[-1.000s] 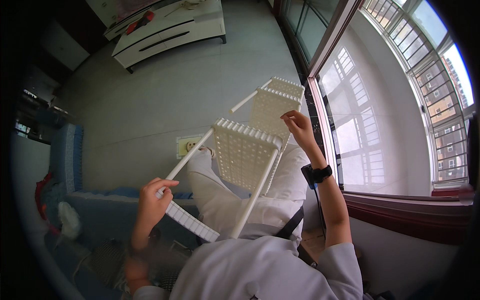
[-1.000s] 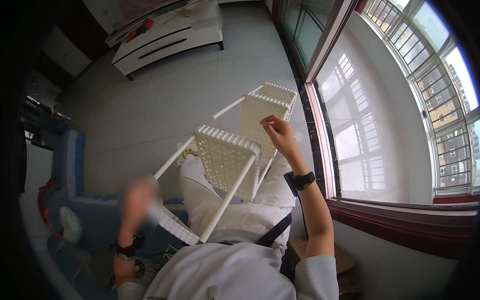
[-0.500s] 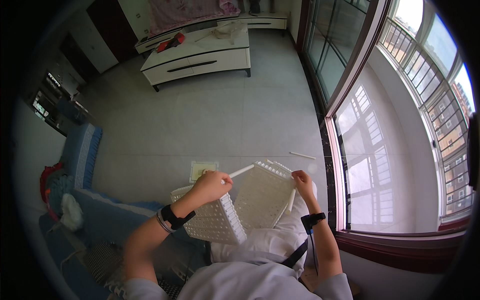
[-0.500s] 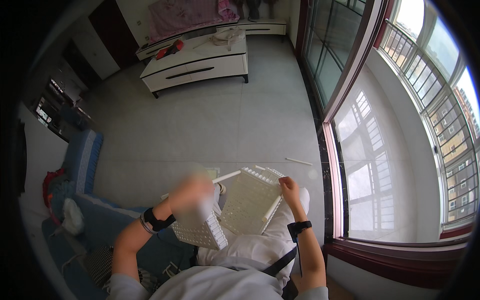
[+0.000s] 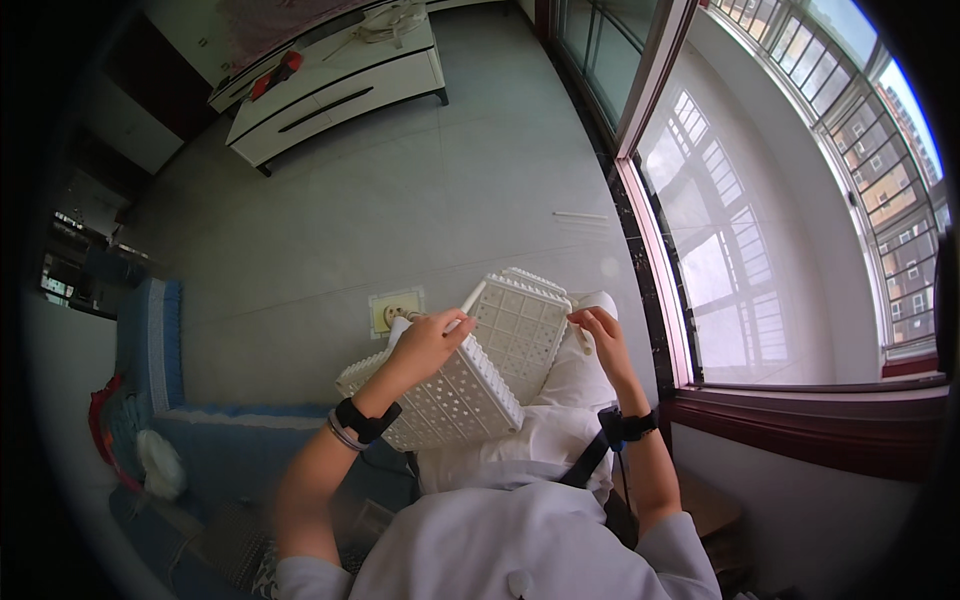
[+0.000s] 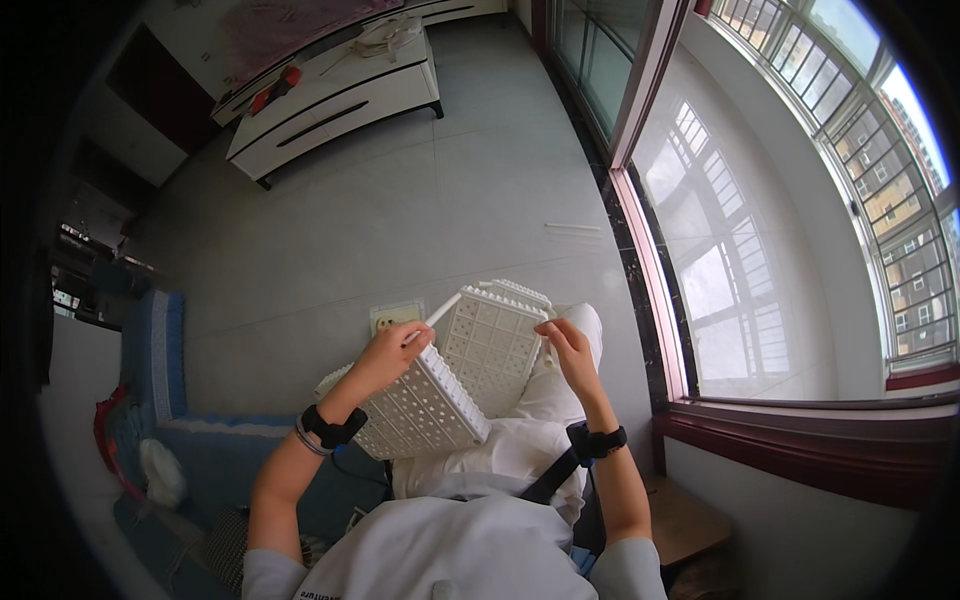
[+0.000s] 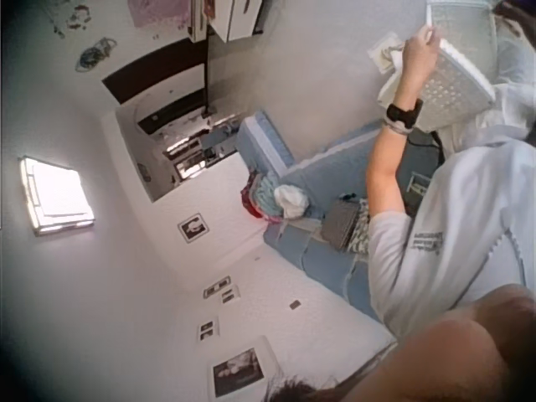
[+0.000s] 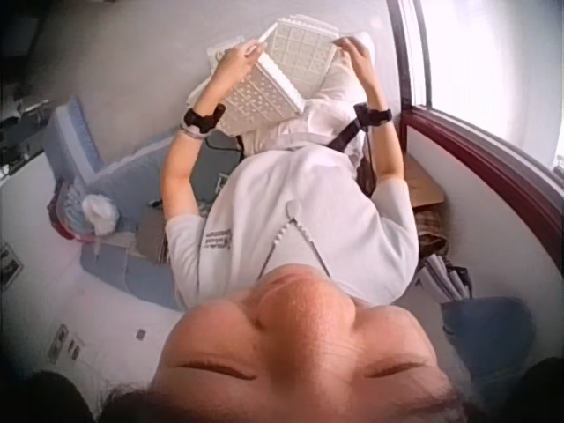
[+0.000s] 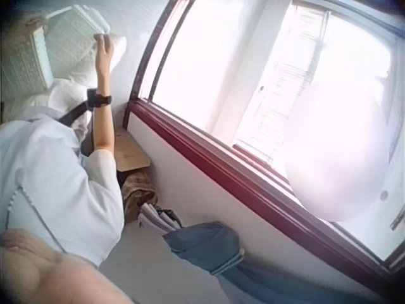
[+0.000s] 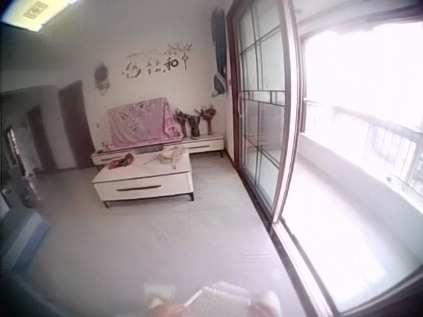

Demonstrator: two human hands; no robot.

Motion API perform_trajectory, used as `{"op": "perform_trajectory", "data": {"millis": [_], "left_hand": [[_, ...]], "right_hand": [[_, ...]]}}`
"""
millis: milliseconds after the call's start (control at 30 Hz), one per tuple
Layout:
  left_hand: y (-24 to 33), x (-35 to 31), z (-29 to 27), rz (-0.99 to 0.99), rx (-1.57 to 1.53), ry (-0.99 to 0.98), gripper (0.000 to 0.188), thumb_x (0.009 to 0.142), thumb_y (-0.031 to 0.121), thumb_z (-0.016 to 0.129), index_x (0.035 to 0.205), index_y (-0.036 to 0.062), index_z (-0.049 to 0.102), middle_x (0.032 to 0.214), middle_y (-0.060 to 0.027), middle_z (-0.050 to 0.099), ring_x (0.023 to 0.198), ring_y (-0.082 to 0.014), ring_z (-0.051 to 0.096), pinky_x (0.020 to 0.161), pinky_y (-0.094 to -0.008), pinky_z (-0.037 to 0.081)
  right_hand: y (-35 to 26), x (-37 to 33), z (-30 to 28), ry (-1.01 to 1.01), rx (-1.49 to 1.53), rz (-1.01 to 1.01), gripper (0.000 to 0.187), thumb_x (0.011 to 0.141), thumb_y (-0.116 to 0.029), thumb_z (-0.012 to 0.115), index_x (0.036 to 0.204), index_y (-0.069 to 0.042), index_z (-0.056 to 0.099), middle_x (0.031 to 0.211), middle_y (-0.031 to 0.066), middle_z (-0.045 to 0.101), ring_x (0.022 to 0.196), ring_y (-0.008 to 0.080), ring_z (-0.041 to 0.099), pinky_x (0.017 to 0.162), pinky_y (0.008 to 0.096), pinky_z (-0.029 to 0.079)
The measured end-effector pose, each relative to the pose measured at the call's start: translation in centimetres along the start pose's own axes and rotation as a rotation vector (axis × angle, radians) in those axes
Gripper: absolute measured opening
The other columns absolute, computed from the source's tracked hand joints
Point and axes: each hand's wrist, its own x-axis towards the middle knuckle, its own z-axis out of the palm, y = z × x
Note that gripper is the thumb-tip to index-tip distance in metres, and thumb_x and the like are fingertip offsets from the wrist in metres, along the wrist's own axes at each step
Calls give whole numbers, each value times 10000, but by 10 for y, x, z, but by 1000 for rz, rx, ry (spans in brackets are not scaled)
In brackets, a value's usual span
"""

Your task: The person assembles a white plastic storage rack by snapping the shelves and vertical supports together while sitting on the floor.

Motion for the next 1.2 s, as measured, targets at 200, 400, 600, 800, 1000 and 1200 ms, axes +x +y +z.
{"op": "perform_trajectory", "data": {"millis": [200,400,600,800,1000,1200], "left_hand": [[-70,26,-28,-136,41,311,449,913,424,474,889,2,626,627,-105,558,597,-169,518,573,-317,416],[-153,60,-92,-455,-226,428,578,919,485,431,1082,-54,562,966,-109,615,889,-190,564,795,-306,429],[-184,73,-96,-320,-267,502,598,909,397,512,1292,-38,361,1246,-124,482,1082,-206,491,925,-332,382],[-191,85,-90,-355,-272,647,646,881,385,568,1303,-25,301,1243,-151,463,1091,-238,488,916,-328,391],[-193,91,-100,-410,-388,829,635,870,406,578,1264,-18,317,1170,-151,486,1038,-230,499,869,-321,414],[-213,106,-78,-436,-444,779,585,911,360,532,1330,23,302,1268,-135,434,1150,-236,441,946,-335,356]], "right_hand": [[35,-33,-20,170,-13,-22,186,914,-148,528,988,16,575,960,62,612,911,145,586,821,266,441],[62,-96,-79,484,-136,37,167,892,-127,542,949,24,582,854,69,624,785,136,611,705,249,471],[93,-160,-115,693,-273,142,161,868,-132,562,929,14,595,801,55,625,734,128,609,661,248,469],[111,-145,-94,616,-302,200,125,861,-96,553,916,10,589,780,51,607,686,124,593,629,247,471],[98,-78,-75,417,-269,191,110,862,-84,559,906,11,593,779,63,620,690,130,618,626,244,483],[47,97,-106,195,-501,206,82,874,-68,559,899,7,581,765,65,611,689,124,607,619,232,477]]}}
